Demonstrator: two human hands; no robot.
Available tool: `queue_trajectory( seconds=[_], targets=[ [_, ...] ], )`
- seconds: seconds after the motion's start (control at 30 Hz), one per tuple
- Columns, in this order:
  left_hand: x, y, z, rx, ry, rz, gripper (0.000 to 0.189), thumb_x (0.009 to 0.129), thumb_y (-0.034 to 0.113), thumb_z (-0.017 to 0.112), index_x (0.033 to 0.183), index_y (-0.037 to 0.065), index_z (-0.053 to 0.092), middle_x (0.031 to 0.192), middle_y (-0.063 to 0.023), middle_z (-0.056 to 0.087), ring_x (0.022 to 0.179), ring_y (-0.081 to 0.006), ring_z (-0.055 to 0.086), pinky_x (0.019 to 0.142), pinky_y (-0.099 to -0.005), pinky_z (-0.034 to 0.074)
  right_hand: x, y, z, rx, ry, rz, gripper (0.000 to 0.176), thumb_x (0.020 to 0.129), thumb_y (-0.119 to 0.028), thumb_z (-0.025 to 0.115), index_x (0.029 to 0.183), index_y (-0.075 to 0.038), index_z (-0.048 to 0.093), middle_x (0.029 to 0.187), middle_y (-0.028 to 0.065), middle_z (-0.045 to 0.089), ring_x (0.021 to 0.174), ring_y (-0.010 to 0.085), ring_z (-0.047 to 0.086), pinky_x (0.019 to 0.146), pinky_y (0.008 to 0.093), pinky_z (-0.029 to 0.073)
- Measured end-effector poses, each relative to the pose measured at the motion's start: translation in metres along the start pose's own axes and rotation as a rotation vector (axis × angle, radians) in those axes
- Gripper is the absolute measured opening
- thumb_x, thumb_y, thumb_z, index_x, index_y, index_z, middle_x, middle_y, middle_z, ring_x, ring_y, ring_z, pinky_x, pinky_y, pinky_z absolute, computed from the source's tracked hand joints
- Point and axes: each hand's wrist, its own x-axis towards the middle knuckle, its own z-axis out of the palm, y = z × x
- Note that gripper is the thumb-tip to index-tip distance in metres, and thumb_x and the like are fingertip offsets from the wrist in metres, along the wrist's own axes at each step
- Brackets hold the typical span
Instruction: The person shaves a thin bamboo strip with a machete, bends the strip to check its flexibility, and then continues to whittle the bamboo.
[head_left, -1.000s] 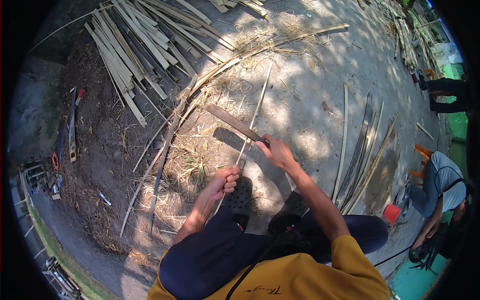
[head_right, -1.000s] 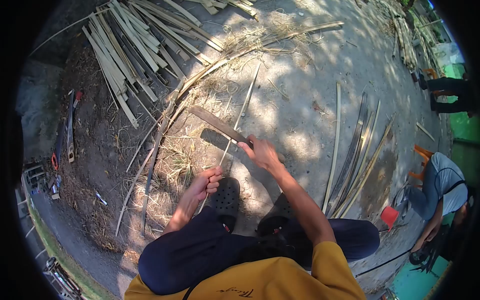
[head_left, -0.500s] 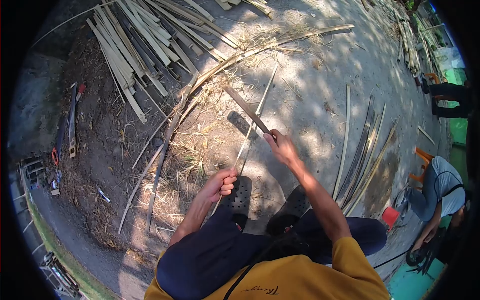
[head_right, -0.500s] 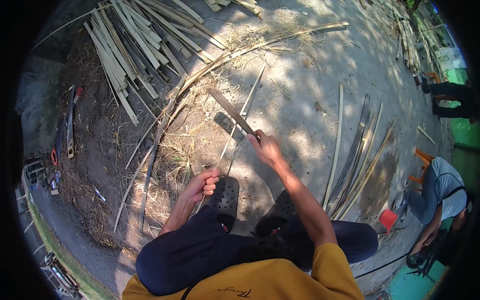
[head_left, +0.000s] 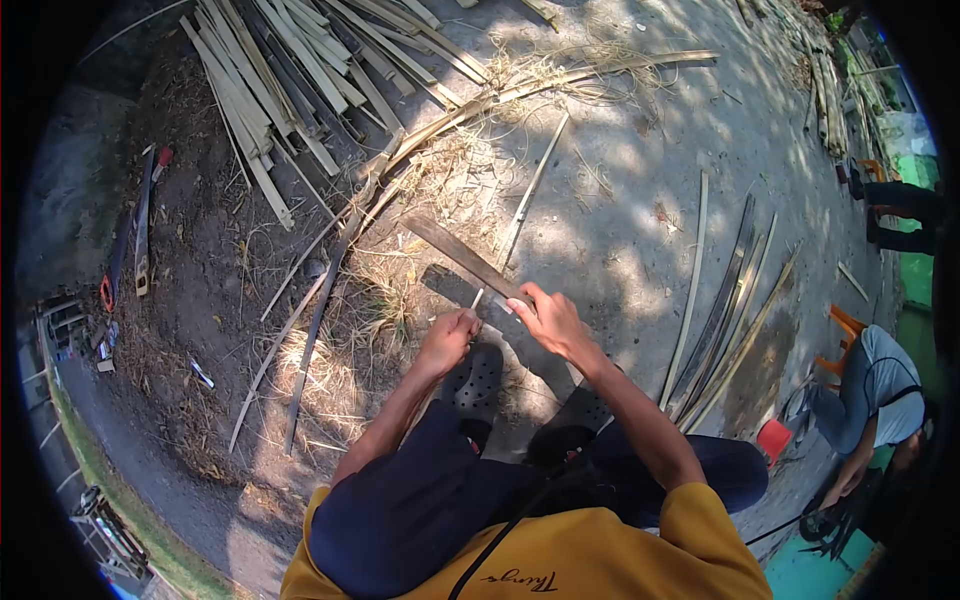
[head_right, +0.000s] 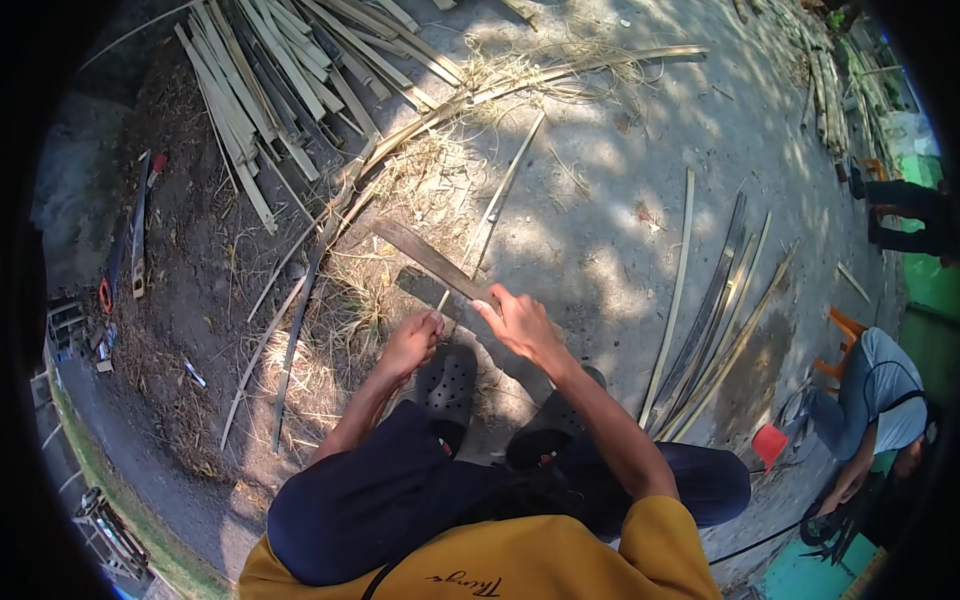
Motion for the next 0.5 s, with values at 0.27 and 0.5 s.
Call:
queue_trajectory(
  seconds=[0.27, 0.5],
  targets=[
    [-0.005, -0.020, -0.005, 0.074, 0.007, 0.042, 0.039, 0.113, 0.030, 0.044, 0.081, 0.009, 0.054, 0.061, 0.0027, 0.041, 0.054, -0.0091, 0.041, 0.052, -0.0310, 0.033, 0.024, 0.000, -0.022, 0.031, -0.003, 0.054, 0.061, 0.102, -0.061, 0.056, 0.119, -0.004, 0.068, 0.077, 0.0252, 0.071, 0.081, 0.0482, 0.071, 0.076, 0.0574, 0.054],
    [-0.005, -0.041, -0.004, 0.426, 0.140, 0.262, 0.037, 0.110, 0.025, 0.046, 0.081, 0.003, 0.056, 0.065, -0.0103, 0.050, 0.064, -0.0226, 0.050, 0.065, -0.0396, 0.042, 0.019, 0.018, -0.007, -0.033, 0.107, -0.056, 0.059, 0.103, -0.059, 0.056, 0.117, -0.003, 0.068, 0.079, 0.0266, 0.071, 0.081, 0.0498, 0.070, 0.075, 0.0562, 0.053]
  ],
)
